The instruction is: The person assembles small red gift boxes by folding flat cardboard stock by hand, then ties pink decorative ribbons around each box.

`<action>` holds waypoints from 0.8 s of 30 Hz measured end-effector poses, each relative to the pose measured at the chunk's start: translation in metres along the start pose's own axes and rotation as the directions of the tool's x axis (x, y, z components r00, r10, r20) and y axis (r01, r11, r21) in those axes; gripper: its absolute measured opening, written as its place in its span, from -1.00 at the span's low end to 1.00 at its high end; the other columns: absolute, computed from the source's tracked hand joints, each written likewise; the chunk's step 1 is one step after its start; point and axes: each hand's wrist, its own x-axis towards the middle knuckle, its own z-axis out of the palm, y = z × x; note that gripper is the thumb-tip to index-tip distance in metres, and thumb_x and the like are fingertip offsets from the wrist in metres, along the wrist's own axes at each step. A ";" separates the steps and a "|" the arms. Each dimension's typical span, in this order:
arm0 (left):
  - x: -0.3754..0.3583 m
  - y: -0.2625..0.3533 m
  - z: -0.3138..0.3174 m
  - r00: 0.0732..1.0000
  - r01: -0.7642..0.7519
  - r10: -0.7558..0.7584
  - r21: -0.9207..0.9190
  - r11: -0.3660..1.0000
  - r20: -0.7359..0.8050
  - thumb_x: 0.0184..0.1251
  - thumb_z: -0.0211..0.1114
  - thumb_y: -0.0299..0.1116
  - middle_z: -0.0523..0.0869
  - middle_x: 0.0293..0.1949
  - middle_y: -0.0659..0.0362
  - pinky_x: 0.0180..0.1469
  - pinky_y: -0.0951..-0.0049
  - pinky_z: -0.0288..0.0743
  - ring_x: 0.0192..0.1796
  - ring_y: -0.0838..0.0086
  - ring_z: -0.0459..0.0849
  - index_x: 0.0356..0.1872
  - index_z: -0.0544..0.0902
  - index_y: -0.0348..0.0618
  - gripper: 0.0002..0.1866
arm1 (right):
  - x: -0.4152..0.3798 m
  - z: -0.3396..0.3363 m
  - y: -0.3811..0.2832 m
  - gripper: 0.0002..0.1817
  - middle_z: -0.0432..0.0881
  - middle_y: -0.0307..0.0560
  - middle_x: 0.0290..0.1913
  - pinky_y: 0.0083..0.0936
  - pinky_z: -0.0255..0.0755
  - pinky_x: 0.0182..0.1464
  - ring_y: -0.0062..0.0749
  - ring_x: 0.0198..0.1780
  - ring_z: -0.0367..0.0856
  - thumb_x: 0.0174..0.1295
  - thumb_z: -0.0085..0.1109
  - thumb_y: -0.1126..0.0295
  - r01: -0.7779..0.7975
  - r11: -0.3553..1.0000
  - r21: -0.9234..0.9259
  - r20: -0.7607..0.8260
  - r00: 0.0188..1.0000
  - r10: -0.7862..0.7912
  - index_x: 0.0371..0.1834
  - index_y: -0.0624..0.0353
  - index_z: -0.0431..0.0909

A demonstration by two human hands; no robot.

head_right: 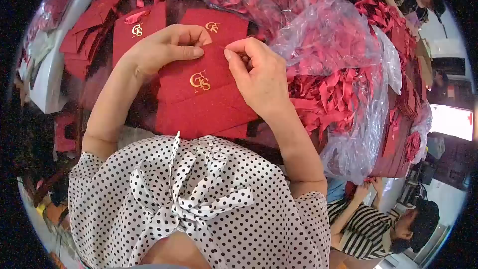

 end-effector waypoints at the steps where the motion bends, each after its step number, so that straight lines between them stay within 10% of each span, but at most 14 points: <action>1: 0.000 -0.001 -0.001 1.000 0.001 -0.001 0.001 1.000 -0.004 0.28 0.21 -0.45 0.52 -0.32 0.41 -0.14 0.71 0.31 -0.24 0.76 0.43 -0.25 0.51 -0.22 -0.90 | 0.000 0.000 -0.001 -0.92 0.61 -0.04 -0.45 -0.48 0.43 -0.42 -0.37 -0.50 0.57 0.15 0.23 0.49 0.002 1.000 0.003 0.002 1.000 -0.002 -0.35 0.26 0.55; 24: 0.002 -0.007 -0.010 0.987 -0.022 0.065 -0.273 0.962 0.146 0.18 0.31 -0.46 0.59 -0.29 0.39 -0.11 0.76 0.31 -0.22 0.77 0.49 -0.18 0.56 -0.22 -0.80 | -0.004 -0.004 -0.015 -0.93 0.57 -0.07 -0.41 -0.46 0.43 -0.40 -0.28 -0.44 0.57 0.14 0.25 0.50 0.174 0.984 -0.047 0.013 0.985 -0.174 -0.33 0.21 0.57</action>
